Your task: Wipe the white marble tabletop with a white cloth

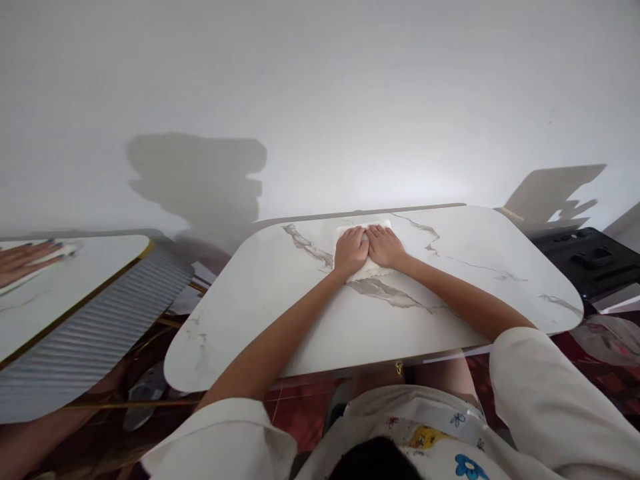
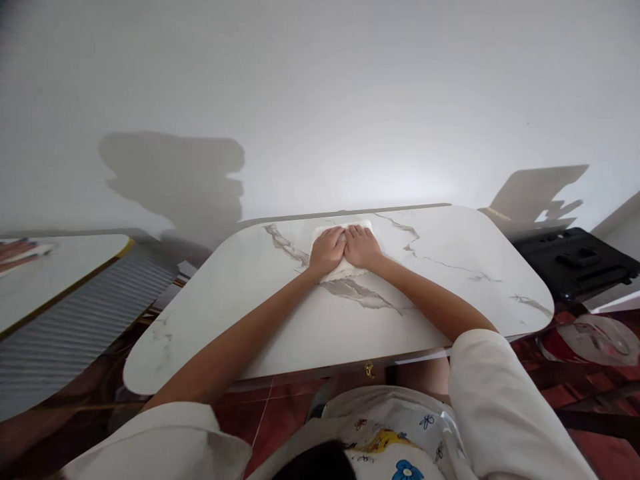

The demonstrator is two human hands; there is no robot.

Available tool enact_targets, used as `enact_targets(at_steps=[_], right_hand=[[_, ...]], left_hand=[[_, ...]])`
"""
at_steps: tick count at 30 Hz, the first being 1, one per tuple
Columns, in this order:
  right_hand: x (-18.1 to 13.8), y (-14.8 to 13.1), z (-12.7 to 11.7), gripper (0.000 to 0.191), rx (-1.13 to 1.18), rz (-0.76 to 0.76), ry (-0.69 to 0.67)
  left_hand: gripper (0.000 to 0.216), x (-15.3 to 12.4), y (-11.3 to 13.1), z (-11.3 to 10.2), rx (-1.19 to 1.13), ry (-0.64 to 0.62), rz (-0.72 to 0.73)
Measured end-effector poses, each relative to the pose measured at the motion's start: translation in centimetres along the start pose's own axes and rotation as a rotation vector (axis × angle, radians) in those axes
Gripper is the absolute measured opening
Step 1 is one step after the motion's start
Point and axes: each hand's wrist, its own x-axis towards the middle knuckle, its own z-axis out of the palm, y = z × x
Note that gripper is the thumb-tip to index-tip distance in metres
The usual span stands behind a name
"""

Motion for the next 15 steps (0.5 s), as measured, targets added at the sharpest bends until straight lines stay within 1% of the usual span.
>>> enact_targets(at_steps=[2, 5, 8, 10, 12, 15], right_hand=[[-3.0, -1.9, -0.8, 0.050, -0.001, 0.001, 0.008], [-7.6, -4.4, -2.1, 0.052, -0.012, -0.011, 0.015], [-12.1, -5.9, -3.5, 0.052, 0.005, -0.017, 0.007], [-14.6, -6.2, -4.2, 0.052, 0.022, -0.013, 0.019], [-16.6, -5.8, -4.7, 0.051, 0.032, -0.019, 0.026], [-18.3, -4.2, -5.2, 0.051, 0.036, -0.018, 0.013]], left_hand=[[0.043, -3.0, 0.8, -0.9, -0.032, -0.019, 0.004], [0.048, -7.5, 2.5, -2.2, -0.092, -0.063, -0.041], [0.051, -11.2, 4.5, -3.2, -0.201, -0.096, -0.094], [0.053, -13.0, 6.0, -3.5, -0.297, -0.120, -0.130], [0.056, -14.2, 7.4, -3.4, -0.374, -0.130, -0.171], [0.059, -14.4, 9.4, -2.5, -0.408, -0.102, -0.223]])
